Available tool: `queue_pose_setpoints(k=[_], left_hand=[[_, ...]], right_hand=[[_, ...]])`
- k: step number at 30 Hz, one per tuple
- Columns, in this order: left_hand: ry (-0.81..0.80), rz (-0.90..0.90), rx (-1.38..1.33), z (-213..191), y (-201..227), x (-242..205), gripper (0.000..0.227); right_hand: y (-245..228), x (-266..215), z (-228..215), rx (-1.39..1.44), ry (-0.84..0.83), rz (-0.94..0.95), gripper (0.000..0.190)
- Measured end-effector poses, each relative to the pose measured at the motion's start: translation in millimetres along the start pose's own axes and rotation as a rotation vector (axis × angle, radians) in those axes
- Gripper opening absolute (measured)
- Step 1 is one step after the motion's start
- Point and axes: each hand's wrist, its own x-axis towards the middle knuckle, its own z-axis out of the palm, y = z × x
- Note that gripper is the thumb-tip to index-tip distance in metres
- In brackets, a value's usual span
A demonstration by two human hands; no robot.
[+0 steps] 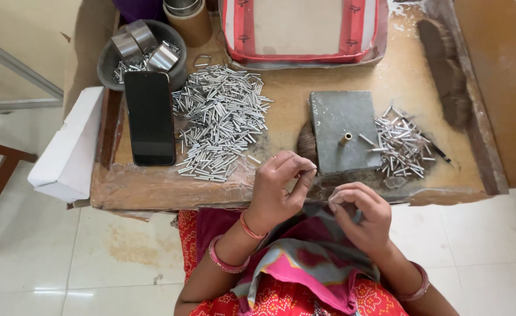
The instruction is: The person sits at a small workbench and picks small metal pins one at a time from a large pile, working each pin between the fingers and pressing it into a brass fitting set in a stone block on the bench. Finished pins are set aside in a separate pile as the work continues.
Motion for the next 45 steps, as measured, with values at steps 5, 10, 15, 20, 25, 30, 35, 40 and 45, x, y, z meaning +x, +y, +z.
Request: queue_pose_setpoints(k=[5,10,15,20,25,30,35,40,45], left_hand=[[-0.162,0.153,-0.078,-7.8,35.9,-6.1,0.03],[-0.364,0.167,-0.237,-6.5,45.9,-10.2,0.041],[-0.243,0.186,-0.149,12.8,34.2,-21.5,0.018],[-0.114,0.11,-0.168,25.2,35.2,-24.5,0.015],[-0.069,-0.087,-0.359,37.1,27.2,-30.4,0.01],[-0.208,-0.479,-0.883,49.1,11.7,-44.5,0.003],[-0.202,-0.526,-0.913,54.6,7.4,-55.1,0.004],[-0.144,-0.335,-0.56,25.6,33.4,-38.5,0.004],[0.068,0.046,0.417,-8.2,18.4,-20.3,0.027]], right_hand=[[19.3,-13.2,-23.5,0.677,-0.074,0.362,0.007],[39.7,-30.3,-30.2,1.174,-0.226,0.754,0.008],[35.8,-28.5,-31.4,1.338,-0.283,0.839,0.013],[23.2,-23.7,-21.9,1.433,-0.259,0.801,0.02],[-4.5,-22.6,-10.4,0.649,-0.077,0.378,0.033],[-27.3,-14.2,-16.3,-0.011,0.131,-0.092,0.031],[-30.8,-14.0,-18.2,-0.052,0.144,-0.14,0.023],[-25.5,-0.5,-19.3,-0.103,0.128,-0.186,0.022],[9.1,11.1,-19.5,-0.045,0.092,-0.124,0.016]])
